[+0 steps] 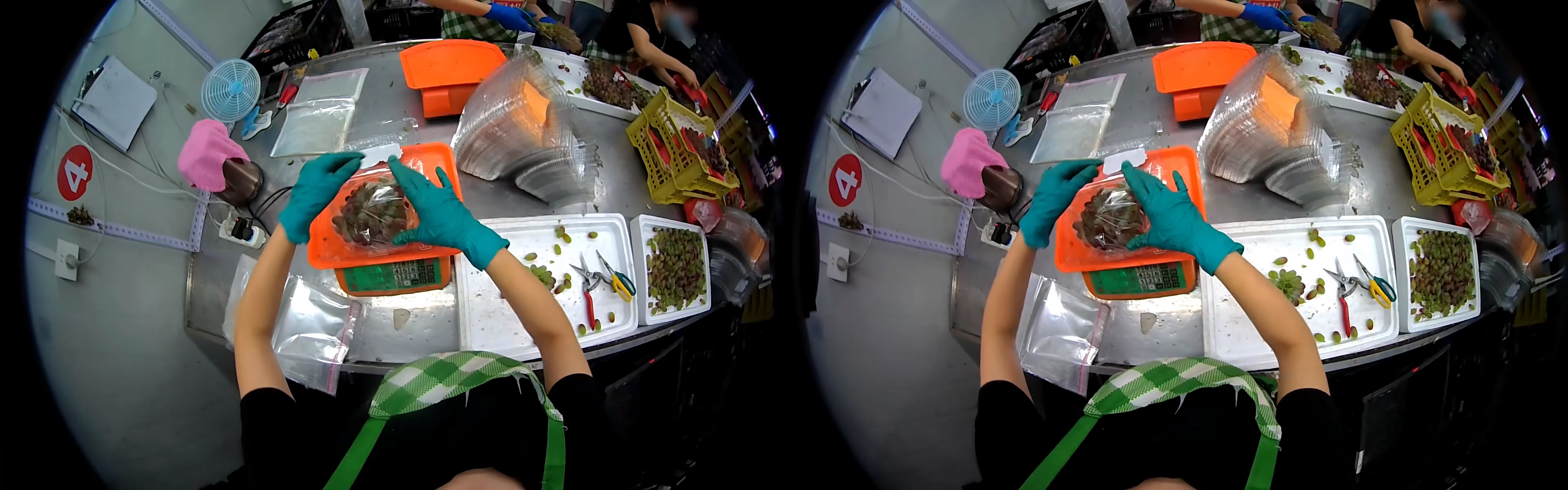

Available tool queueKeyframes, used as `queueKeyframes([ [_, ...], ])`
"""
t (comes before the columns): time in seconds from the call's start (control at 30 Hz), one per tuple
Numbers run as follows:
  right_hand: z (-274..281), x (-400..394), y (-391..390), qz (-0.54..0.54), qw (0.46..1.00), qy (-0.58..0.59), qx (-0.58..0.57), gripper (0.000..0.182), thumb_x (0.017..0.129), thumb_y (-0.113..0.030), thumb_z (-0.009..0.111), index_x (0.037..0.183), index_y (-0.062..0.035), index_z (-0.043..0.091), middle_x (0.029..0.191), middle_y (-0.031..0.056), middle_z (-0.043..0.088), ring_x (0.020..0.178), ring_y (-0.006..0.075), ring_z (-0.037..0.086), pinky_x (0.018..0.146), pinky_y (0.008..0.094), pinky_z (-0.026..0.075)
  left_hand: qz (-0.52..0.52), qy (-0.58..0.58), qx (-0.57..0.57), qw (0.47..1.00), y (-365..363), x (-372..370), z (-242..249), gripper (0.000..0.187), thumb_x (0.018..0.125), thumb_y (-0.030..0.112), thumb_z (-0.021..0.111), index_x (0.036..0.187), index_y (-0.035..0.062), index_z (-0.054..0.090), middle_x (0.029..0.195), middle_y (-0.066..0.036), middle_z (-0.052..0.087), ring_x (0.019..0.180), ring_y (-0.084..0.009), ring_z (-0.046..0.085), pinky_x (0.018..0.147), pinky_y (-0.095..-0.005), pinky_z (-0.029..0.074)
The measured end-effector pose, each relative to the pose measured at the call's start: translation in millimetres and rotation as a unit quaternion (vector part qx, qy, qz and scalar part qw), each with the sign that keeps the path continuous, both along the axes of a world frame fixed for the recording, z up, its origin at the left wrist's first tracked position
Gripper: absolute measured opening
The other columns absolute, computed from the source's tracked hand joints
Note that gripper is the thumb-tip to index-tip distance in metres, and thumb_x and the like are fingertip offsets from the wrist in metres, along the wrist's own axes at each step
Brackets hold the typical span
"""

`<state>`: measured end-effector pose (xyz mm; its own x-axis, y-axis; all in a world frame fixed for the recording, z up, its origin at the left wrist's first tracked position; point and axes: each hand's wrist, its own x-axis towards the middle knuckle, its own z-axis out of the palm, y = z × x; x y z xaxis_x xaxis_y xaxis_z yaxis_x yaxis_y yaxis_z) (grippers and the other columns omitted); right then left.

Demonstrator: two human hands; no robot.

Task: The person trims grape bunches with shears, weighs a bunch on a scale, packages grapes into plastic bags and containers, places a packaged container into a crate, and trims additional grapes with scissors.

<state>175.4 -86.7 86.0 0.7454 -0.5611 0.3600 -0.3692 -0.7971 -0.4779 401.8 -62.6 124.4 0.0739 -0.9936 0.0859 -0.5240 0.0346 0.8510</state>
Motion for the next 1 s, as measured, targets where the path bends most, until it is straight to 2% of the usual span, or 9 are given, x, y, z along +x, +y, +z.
queueKeyframes([
  [0.2, 4, 9, -9, 0.044, 0.994, 0.080, 0.053, 0.118, 0.053, -0.051, 0.072, 0.135, -0.0093, -0.001, 0.114, 0.0150, 0.049, 0.109, 0.0283, 0.045, 0.103, 0.0441, 0.016, 0.040, 0.068, -0.069, 0.994, 71, 21, -31, 0.036, 0.084, 0.018, 0.052, 0.118, 0.0079, 0.048, 0.110, -0.006, 0.056, 0.097, -0.0128, 0.052, 0.082, -0.0255, 0.039],
  [0.3, 18, 17, -8, 0.030, 0.975, 0.185, 0.121, 0.118, 0.054, -0.052, 0.071, 0.135, -0.0078, -0.003, 0.104, 0.0144, 0.054, 0.105, 0.0294, 0.048, 0.102, 0.0446, 0.018, 0.041, -0.013, -0.099, 0.994, 85, 8, -39, 0.038, 0.084, 0.015, 0.052, 0.121, 0.0092, 0.044, 0.117, -0.006, 0.051, 0.105, -0.0140, 0.048, 0.084, -0.0260, 0.038],
  [0.5, 0, 13, -11, 0.048, 0.998, 0.036, 0.007, 0.106, 0.061, -0.051, 0.067, 0.136, -0.0109, 0.003, 0.094, 0.0164, 0.057, 0.097, 0.0296, 0.052, 0.099, 0.0431, 0.026, 0.071, -0.089, -0.181, 0.977, 81, 0, -56, 0.044, 0.084, 0.010, 0.049, 0.126, 0.0102, 0.038, 0.128, -0.010, 0.039, 0.116, -0.0235, 0.041, 0.096, -0.0315, 0.030],
  [0.57, 17, 6, -19, 0.009, 0.995, -0.010, 0.102, 0.092, 0.067, -0.048, 0.065, 0.134, -0.0107, 0.014, 0.100, 0.0179, 0.054, 0.099, 0.0297, 0.051, 0.094, 0.0406, 0.032, 0.121, -0.129, -0.229, 0.957, 92, -5, -58, 0.044, 0.084, 0.010, 0.050, 0.126, 0.0098, 0.038, 0.132, -0.011, 0.034, 0.118, -0.0244, 0.038, 0.096, -0.0313, 0.030],
  [0.67, 4, 17, -45, -0.118, 0.976, -0.140, 0.117, 0.073, 0.072, -0.044, 0.061, 0.127, -0.0063, 0.031, 0.109, 0.0198, 0.050, 0.101, 0.0301, 0.049, 0.086, 0.0383, 0.038, 0.243, 0.102, -0.170, 0.950, 108, -3, -88, 0.042, 0.084, 0.013, 0.052, 0.124, 0.0080, 0.039, 0.119, -0.010, 0.041, 0.101, -0.0196, 0.048, 0.084, -0.0272, 0.040],
  [0.73, -33, 35, -68, -0.215, 0.948, -0.190, 0.135, 0.062, 0.076, -0.045, 0.058, 0.117, -0.0007, 0.042, 0.113, 0.0196, 0.047, 0.098, 0.0285, 0.050, 0.083, 0.0375, 0.040, 0.298, 0.249, -0.091, 0.917, 116, -7, -82, 0.038, 0.085, 0.017, 0.052, 0.119, 0.0068, 0.042, 0.094, -0.006, 0.050, 0.073, -0.0113, 0.054, 0.064, -0.0221, 0.046],
  [0.83, -92, 61, -121, -0.170, 0.808, -0.239, 0.510, 0.057, 0.081, -0.045, 0.050, 0.113, 0.0023, 0.045, 0.104, 0.0163, 0.054, 0.086, 0.0223, 0.056, 0.071, 0.0302, 0.044, 0.259, 0.326, 0.029, 0.909, 130, -11, -68, 0.034, 0.085, 0.020, 0.051, 0.115, 0.0053, 0.044, 0.079, -0.004, 0.054, 0.061, -0.0112, 0.055, 0.056, -0.0216, 0.045],
  [0.97, -35, 59, -103, -0.194, 0.625, -0.360, 0.665, 0.065, 0.083, -0.057, 0.036, 0.107, 0.0024, 0.050, 0.091, 0.0120, 0.059, 0.082, 0.0169, 0.055, 0.066, 0.0282, 0.044, 0.211, 0.364, 0.059, 0.905, 134, -17, -52, 0.033, 0.087, 0.027, 0.045, 0.110, 0.0035, 0.047, 0.069, -0.005, 0.054, 0.057, -0.0133, 0.056, 0.054, -0.0247, 0.046],
  [1.0, -33, 56, -108, -0.135, 0.666, -0.342, 0.649, 0.071, 0.084, -0.059, 0.027, 0.108, 0.0031, 0.051, 0.095, 0.0123, 0.059, 0.084, 0.0174, 0.055, 0.073, 0.0286, 0.044, 0.197, 0.372, 0.043, 0.906, 133, -13, -59, 0.045, 0.087, 0.040, 0.041, 0.110, 0.0022, 0.047, 0.069, -0.005, 0.054, 0.058, -0.0156, 0.057, 0.055, -0.0272, 0.047],
])
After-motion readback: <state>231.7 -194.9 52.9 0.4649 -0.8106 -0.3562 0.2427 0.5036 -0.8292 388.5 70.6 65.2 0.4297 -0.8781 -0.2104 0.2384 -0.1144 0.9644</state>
